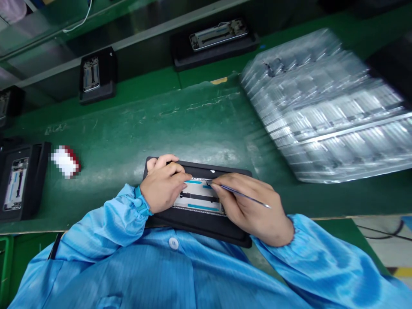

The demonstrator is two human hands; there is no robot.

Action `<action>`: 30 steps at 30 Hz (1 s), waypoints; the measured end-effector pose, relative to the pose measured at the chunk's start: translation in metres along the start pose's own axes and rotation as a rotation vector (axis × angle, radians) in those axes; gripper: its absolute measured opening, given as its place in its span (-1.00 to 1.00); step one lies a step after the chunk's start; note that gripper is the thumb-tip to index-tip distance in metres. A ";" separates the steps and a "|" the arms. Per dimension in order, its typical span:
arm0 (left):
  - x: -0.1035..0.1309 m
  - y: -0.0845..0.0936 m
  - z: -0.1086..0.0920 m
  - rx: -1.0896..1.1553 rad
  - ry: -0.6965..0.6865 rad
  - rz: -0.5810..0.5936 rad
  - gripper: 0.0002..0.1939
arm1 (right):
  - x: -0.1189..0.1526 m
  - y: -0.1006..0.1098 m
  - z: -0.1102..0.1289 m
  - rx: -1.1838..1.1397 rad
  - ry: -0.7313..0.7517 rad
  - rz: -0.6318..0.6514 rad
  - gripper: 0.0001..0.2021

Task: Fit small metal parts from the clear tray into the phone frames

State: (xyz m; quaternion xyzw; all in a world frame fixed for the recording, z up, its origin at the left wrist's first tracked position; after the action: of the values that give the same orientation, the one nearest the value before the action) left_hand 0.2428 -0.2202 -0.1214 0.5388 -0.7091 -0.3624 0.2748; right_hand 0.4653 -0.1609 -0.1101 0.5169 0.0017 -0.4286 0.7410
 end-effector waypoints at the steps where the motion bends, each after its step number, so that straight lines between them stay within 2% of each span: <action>1: 0.000 0.000 0.000 -0.001 0.002 0.001 -0.77 | 0.000 -0.001 0.000 0.007 -0.001 0.015 -0.87; 13: 0.001 -0.001 0.001 -0.005 0.002 -0.006 -0.76 | -0.003 -0.001 0.002 0.008 0.055 0.021 -0.86; 20: 0.000 -0.003 0.002 -0.010 0.007 -0.004 -0.76 | -0.002 -0.001 -0.001 -0.011 0.009 0.026 -0.86; 30: 0.000 -0.002 0.000 -0.003 0.010 0.006 -0.76 | 0.000 -0.005 0.007 0.027 0.086 0.020 -0.81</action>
State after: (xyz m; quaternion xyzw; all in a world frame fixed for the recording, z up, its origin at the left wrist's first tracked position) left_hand 0.2436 -0.2208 -0.1234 0.5380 -0.7088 -0.3602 0.2801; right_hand 0.4589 -0.1664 -0.1110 0.5448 0.0228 -0.3986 0.7374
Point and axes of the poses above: each hand's wrist, its own x-axis away from the middle knuckle, its own y-axis out of the back of the hand, z = x × y, the point moved 4 cm from there along -x, towards the middle knuckle, and after that the axes turned 7 degrees about x, right-handed, at the moved point
